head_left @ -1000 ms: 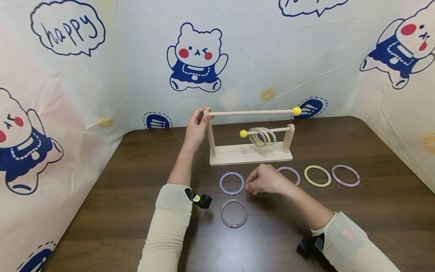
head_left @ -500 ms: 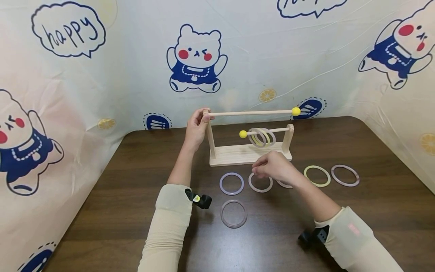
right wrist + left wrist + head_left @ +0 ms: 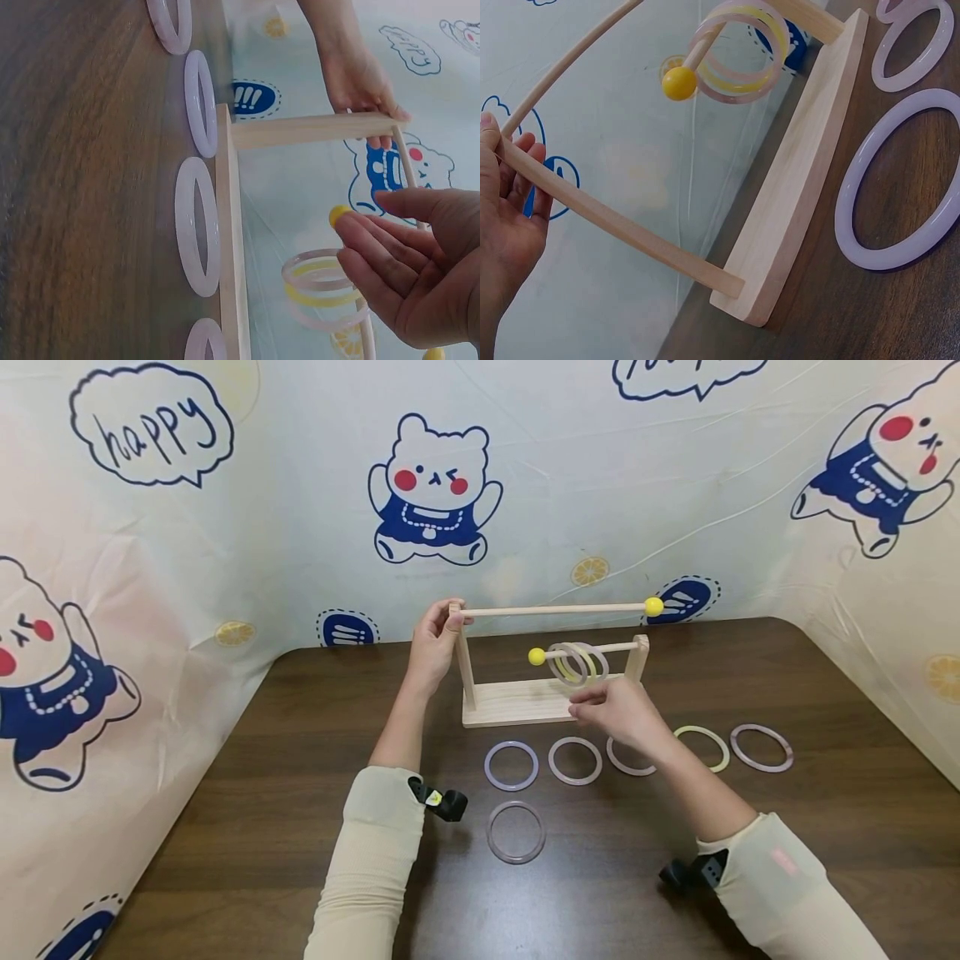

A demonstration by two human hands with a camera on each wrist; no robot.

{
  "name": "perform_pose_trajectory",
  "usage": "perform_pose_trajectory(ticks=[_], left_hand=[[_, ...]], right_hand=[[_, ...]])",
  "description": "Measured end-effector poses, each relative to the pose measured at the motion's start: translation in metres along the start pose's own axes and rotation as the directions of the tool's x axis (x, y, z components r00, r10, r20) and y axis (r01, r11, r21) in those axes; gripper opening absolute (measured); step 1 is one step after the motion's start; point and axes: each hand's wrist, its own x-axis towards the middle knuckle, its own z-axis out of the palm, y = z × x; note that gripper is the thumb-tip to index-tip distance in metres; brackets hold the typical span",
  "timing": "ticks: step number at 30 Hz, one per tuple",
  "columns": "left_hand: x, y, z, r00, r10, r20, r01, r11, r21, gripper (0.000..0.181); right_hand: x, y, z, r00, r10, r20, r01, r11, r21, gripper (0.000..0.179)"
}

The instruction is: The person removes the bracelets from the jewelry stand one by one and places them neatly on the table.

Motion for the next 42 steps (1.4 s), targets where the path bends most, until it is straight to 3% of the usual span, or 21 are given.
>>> perform_pose_trajectory(ticks=[7,21,30,42], left_hand=[[0.000,0.000,0.000,1.000,0.002,-0.002,-0.002,1.000,0.001,0.040],[0.001,0.000,0.000,1.000,0.005,-0.008,-0.004,1.000,0.007,0.041],[0.002,-0.002,0.000,1.000,-0.013,-0.005,0.013,1.000,0.008,0.038],[0.001,-0.001,0.001,1.000,-0.015,-0.015,0.015,1.000,0.004,0.034]], right_hand=[[0.004,0.001,-0.001,0.989,0.024,-0.144,-0.025,1.000,-0.008,0.023],[0.013,0.011,0.001,0.946,-0.027,-0.323,0.058,0.994,0.087,0.029],[0.023,0.021,0.002,0.943,-0.031,-0.332,0.047,0.998,0.041,0.030],[0.035,0.030,0.015,0.942,-0.054,-0.331,0.020,0.994,-0.106,0.024]])
